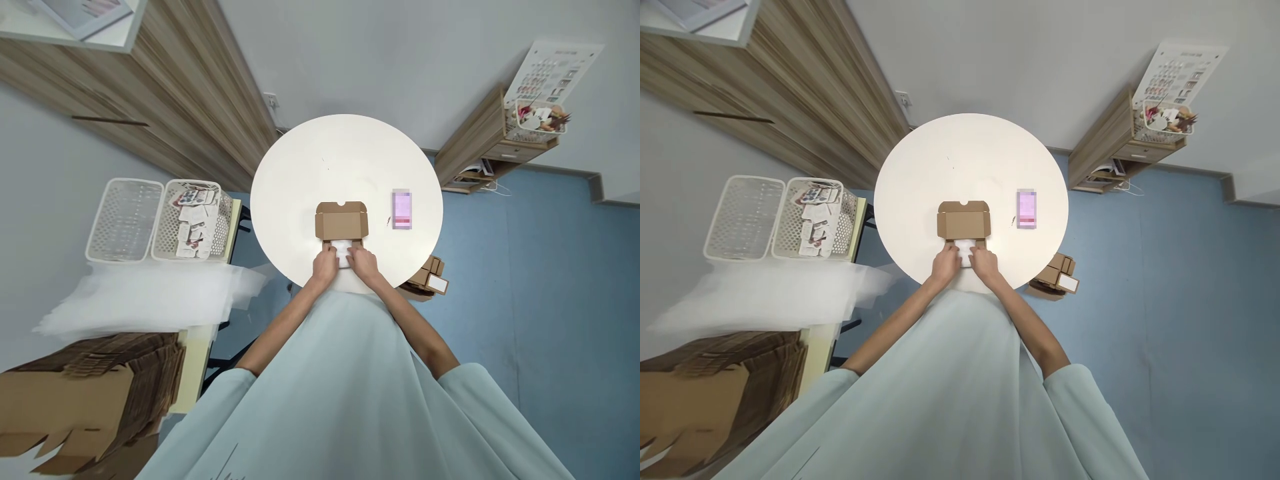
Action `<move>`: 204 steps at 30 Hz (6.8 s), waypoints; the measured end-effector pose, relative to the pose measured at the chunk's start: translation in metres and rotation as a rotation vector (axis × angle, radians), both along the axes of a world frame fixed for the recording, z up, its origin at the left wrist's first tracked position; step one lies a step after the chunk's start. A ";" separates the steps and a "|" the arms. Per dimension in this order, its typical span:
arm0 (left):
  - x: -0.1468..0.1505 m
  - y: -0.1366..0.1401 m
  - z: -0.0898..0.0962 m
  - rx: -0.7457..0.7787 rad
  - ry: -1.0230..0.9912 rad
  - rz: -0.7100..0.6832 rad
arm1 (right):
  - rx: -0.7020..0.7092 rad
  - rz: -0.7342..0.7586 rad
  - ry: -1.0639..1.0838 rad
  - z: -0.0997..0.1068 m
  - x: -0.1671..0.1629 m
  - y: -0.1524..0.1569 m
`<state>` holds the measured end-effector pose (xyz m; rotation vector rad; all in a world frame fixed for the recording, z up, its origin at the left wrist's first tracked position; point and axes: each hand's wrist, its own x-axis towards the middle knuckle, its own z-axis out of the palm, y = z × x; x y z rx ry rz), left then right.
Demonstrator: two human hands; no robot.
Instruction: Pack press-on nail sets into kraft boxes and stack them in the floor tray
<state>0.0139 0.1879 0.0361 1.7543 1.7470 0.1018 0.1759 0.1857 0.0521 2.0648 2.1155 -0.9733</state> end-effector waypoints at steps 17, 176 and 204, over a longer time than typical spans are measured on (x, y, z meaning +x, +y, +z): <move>-0.045 0.091 0.023 -0.115 -0.677 0.459 | 0.059 -0.532 0.558 -0.006 0.039 0.081; 0.012 -0.214 -0.049 -0.094 -0.733 0.595 | 0.059 -0.603 0.857 -0.060 0.110 -0.196; 0.266 -0.270 -0.083 -0.490 -0.866 0.124 | -0.013 -1.173 0.875 -0.042 0.357 -0.395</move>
